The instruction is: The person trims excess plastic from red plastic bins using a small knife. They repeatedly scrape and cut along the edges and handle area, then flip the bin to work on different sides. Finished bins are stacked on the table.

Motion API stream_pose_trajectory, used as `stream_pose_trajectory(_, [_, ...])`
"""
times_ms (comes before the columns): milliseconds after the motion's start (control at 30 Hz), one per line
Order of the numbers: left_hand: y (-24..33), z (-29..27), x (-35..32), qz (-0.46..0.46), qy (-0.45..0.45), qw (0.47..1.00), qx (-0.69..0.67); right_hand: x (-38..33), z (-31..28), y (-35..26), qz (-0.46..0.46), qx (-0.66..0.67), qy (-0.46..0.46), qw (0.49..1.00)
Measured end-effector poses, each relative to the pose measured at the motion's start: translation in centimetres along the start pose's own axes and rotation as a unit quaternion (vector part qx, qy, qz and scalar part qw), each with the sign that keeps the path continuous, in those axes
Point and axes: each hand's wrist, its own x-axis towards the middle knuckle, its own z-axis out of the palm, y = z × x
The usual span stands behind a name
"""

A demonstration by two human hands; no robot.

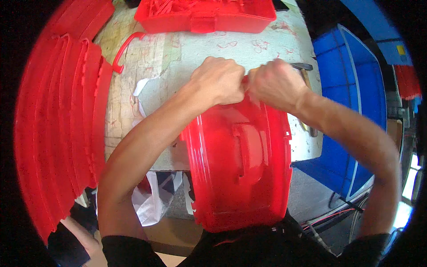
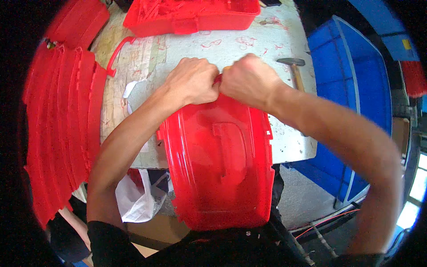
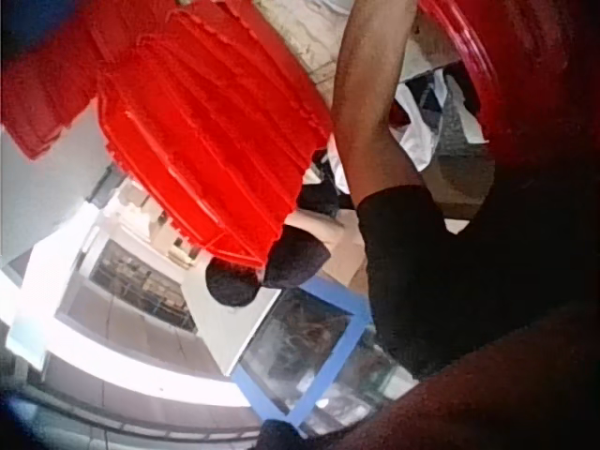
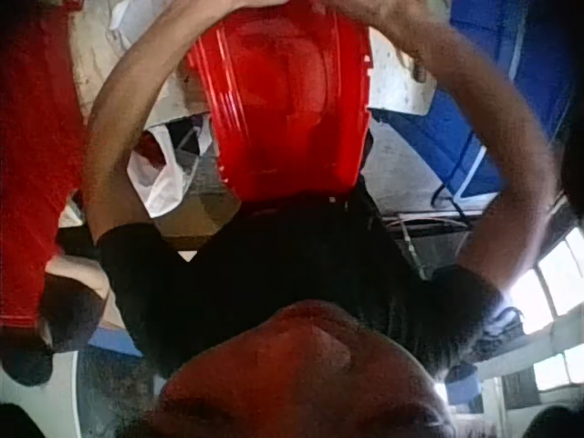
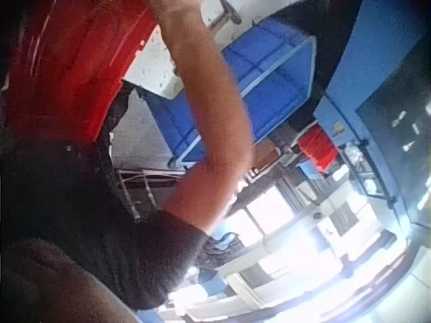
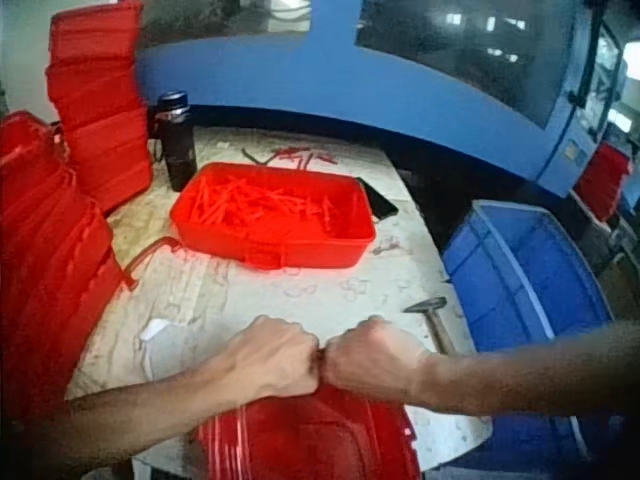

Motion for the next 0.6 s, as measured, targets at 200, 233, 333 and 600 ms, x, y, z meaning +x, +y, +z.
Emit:
stream_pose_trajectory(200, [0.3,-0.6,0.2,-0.007,-0.032,0.999,0.016,-0.9,2.0,-3.7,0.247,0.138,0.029,0.959])
stream_pose_trajectory(233, [0.5,-0.7,0.2,-0.009,-0.037,0.999,0.016,-1.1,2.2,-4.2,0.256,0.138,0.022,0.957])
stream_pose_trajectory(333, [0.6,-0.9,0.1,-0.013,-0.035,0.999,0.026,-1.3,2.2,-4.7,0.234,0.099,0.044,0.966])
stream_pose_trajectory(600, [0.4,-0.5,0.2,-0.037,-0.020,0.999,0.016,-0.2,1.4,-0.3,0.034,0.006,0.070,0.997])
